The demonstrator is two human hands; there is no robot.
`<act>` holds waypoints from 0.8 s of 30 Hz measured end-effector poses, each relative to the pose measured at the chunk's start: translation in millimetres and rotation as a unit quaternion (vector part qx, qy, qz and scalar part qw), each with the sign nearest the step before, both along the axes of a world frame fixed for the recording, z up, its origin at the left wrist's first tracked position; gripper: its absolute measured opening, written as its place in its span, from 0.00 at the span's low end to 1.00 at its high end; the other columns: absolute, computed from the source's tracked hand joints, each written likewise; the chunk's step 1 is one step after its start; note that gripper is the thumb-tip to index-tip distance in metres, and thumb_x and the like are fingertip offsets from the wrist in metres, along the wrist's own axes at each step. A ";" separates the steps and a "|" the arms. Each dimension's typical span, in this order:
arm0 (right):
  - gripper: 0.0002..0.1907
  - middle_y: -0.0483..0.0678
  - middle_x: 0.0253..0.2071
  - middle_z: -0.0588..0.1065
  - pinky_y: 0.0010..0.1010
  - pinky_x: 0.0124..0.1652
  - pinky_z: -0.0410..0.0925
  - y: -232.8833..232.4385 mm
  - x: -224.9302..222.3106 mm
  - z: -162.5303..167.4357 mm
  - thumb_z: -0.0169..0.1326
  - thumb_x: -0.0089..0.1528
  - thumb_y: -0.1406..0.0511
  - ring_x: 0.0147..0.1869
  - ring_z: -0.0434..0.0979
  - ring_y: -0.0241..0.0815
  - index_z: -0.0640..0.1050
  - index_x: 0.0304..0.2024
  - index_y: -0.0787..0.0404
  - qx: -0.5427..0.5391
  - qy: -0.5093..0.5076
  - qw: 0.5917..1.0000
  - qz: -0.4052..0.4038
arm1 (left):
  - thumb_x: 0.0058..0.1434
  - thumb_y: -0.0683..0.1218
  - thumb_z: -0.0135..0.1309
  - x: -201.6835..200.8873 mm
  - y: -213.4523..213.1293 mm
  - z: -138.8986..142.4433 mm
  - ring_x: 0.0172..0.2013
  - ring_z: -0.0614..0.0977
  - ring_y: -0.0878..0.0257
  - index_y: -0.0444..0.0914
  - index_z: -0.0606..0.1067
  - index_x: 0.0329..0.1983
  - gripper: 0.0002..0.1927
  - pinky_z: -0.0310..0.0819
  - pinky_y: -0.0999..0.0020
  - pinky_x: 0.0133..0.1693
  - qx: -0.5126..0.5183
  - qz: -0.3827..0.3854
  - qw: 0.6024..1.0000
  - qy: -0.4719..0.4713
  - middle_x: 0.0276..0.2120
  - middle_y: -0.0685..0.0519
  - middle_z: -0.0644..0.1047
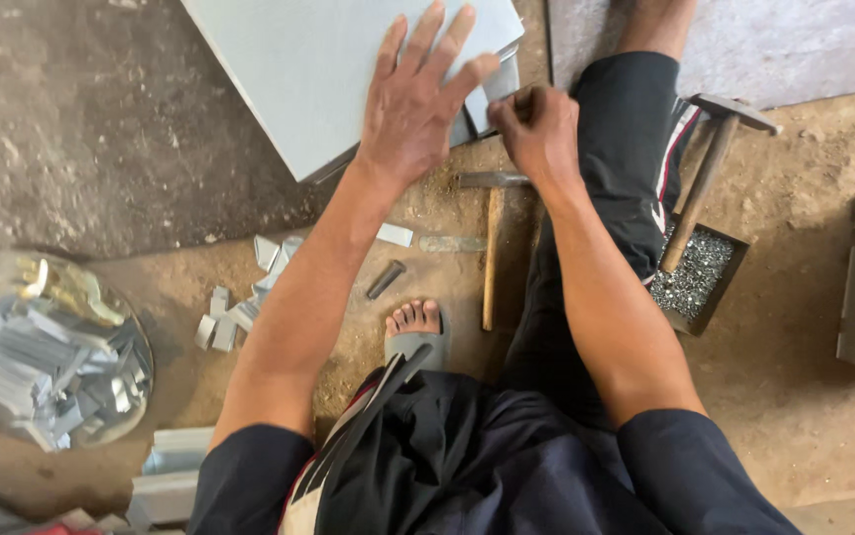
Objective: The person sits on the workshop floor and hammers small metal strips flat using a hammer, then bends the pieces by hand and fits them into a folded sheet-metal box. They sort finished pieces into a pile and place completed strips into the metal box.
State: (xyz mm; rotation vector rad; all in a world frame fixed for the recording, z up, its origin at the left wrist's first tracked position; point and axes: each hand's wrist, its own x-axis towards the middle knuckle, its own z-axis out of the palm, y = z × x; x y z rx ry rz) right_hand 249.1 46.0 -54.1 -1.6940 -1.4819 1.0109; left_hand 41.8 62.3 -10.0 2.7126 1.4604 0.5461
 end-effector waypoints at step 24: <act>0.17 0.44 0.23 0.72 0.28 0.24 0.66 -143.9 100.7 50.1 0.42 0.74 0.59 0.23 0.73 0.33 0.75 0.41 0.64 -0.052 0.108 0.991 -0.060 | 0.71 0.55 0.50 14.9 -9.5 1.7 0.77 0.41 0.42 0.59 0.84 0.49 0.12 0.34 0.32 0.71 -0.099 -0.026 0.988 0.119 0.80 0.45 0.45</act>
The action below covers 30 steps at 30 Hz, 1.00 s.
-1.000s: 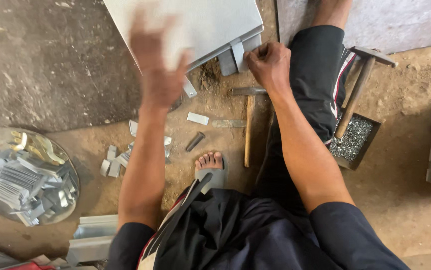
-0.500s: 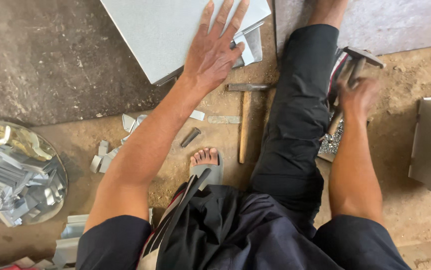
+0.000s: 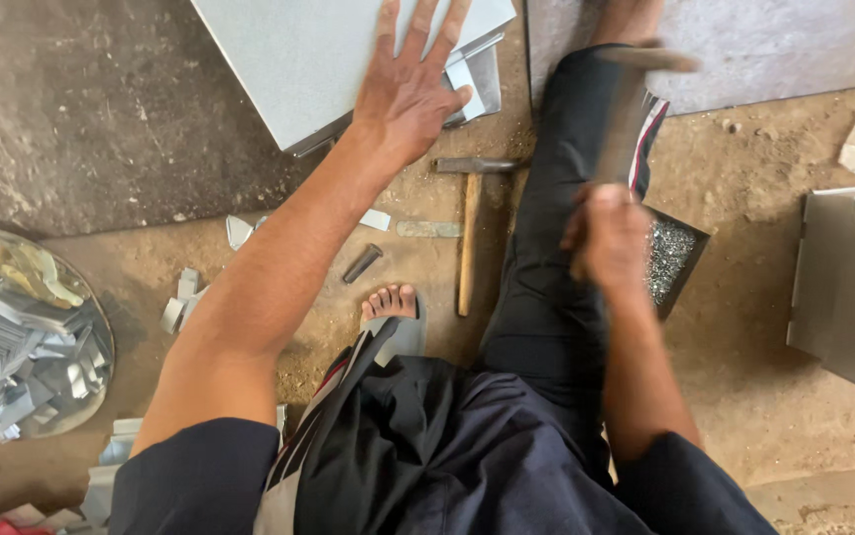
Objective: The person sits on the workshop floor and hammers small metal strips flat using a hammer, then bends the pieces by hand and fits them into a folded sheet-metal box. They sort finished pieces into a pile and place completed strips into the metal box.
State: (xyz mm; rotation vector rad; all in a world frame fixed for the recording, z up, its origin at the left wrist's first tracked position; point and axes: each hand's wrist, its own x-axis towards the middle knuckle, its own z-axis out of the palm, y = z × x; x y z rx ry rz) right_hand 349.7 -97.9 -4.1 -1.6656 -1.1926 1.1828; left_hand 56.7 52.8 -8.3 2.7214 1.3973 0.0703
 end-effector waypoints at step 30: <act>0.22 0.57 0.26 0.67 0.42 0.30 0.59 32.6 -85.1 -42.6 0.43 0.76 0.62 0.25 0.66 0.52 0.70 0.29 0.69 0.173 -0.154 0.962 0.144 | 0.74 0.61 0.48 -0.4 -1.9 -10.0 0.76 0.45 0.49 0.56 0.87 0.40 0.17 0.37 0.34 0.69 -0.024 0.040 0.998 0.046 0.80 0.52 0.49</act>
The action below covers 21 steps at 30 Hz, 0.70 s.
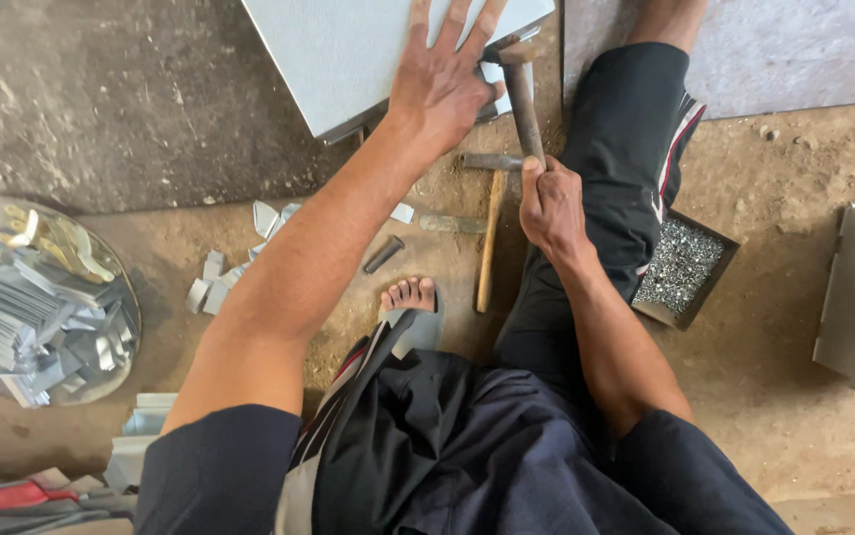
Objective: The person sits on the workshop floor and hammers small metal strips flat using a hammer, then bends the pieces by hand and fits them into a folded sheet-metal box. They sort finished pieces into a pile and place completed strips into the metal box.
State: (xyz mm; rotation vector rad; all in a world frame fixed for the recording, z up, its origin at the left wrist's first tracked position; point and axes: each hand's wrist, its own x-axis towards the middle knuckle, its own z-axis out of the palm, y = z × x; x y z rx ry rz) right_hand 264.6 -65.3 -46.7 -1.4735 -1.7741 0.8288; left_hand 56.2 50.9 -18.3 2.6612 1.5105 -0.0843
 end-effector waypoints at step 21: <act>0.24 0.60 0.26 0.68 0.46 0.30 0.61 5.7 0.4 -10.5 0.42 0.75 0.64 0.25 0.67 0.56 0.69 0.25 0.71 0.002 -0.019 1.000 0.005 | 0.69 0.58 0.51 -1.3 4.0 2.5 0.74 0.51 0.47 0.58 0.86 0.43 0.12 0.41 0.33 0.68 0.017 0.005 0.999 -0.050 0.76 0.49 0.55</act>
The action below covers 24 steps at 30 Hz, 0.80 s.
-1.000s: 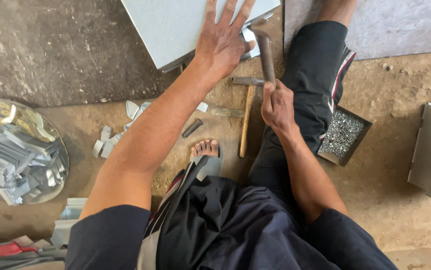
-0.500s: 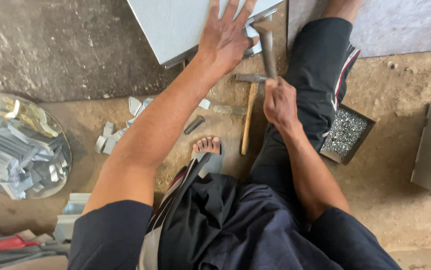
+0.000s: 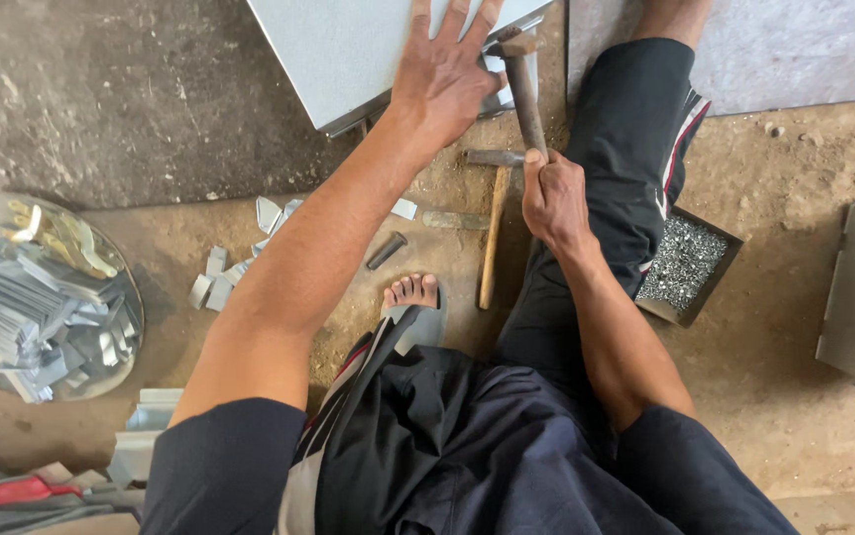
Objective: The person sits on the workshop floor and hammers small metal strips flat using a hammer, then bends the pieces by hand and fits them into a folded sheet-metal box. They sort finished pieces into a pile and place completed strips into the metal box.
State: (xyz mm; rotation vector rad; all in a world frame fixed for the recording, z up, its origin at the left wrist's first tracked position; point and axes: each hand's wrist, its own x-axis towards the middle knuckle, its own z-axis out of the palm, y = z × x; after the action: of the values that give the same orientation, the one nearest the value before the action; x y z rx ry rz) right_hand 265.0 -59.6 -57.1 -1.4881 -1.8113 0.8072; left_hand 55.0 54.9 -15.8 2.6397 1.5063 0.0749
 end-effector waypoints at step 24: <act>0.10 0.60 0.40 0.78 0.41 0.46 0.73 -54.0 257.0 -34.8 0.58 0.57 0.73 0.45 0.80 0.56 0.79 0.42 0.70 0.090 -0.392 0.895 -0.192 | 0.66 0.45 0.56 1.5 -3.9 -11.9 0.63 0.70 0.50 0.46 0.84 0.46 0.09 0.55 0.44 0.63 0.075 0.017 0.989 -0.129 0.61 0.46 0.74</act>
State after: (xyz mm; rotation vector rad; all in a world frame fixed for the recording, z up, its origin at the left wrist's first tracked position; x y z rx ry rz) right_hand 522.1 -113.6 -92.0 -2.1278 -1.9301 -0.2074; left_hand 56.4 51.0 -27.7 2.5912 1.5104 0.5305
